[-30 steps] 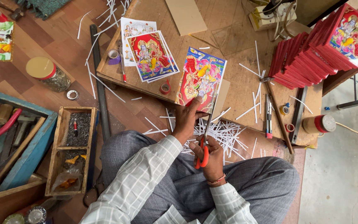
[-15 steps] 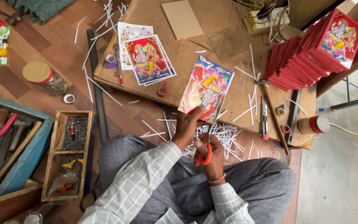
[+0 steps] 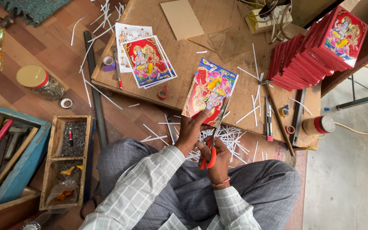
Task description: The person sits on the floor and assembles small red cardboard boxes by trimming printed images with scissors, folding the cardboard, and taping the edges. They handle multiple boxes one at a time, stacking the finished units on the table.
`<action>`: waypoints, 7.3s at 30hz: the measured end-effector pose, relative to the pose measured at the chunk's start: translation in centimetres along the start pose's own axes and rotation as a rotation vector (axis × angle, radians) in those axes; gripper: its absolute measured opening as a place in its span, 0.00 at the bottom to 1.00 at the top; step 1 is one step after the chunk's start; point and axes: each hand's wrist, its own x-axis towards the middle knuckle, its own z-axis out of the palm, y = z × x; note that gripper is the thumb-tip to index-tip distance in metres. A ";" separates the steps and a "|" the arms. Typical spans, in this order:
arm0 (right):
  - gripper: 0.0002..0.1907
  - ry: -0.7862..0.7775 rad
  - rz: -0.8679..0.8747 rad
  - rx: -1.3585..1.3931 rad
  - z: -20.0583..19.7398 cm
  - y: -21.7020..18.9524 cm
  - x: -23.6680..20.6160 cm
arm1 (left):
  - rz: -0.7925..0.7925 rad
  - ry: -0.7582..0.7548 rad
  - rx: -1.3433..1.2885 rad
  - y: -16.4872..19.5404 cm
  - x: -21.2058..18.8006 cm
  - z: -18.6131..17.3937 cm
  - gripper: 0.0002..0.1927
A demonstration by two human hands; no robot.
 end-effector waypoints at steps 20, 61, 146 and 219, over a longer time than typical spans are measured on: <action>0.15 0.034 -0.059 0.084 -2.0 0.1 1.5 | 0.022 -0.089 0.120 -0.6 -1.3 0.5 0.12; 0.14 0.181 -0.119 0.221 -3.0 -0.3 2.8 | -0.071 -0.200 0.203 -1.6 -1.4 0.5 0.10; 0.43 -0.140 -0.342 -1.181 -5.4 -1.1 14.8 | 0.550 -0.164 1.475 0.6 4.8 -3.2 0.29; 0.05 -0.274 0.293 0.054 -9.5 -1.6 18.4 | 0.699 0.333 1.044 5.3 7.0 -5.3 0.14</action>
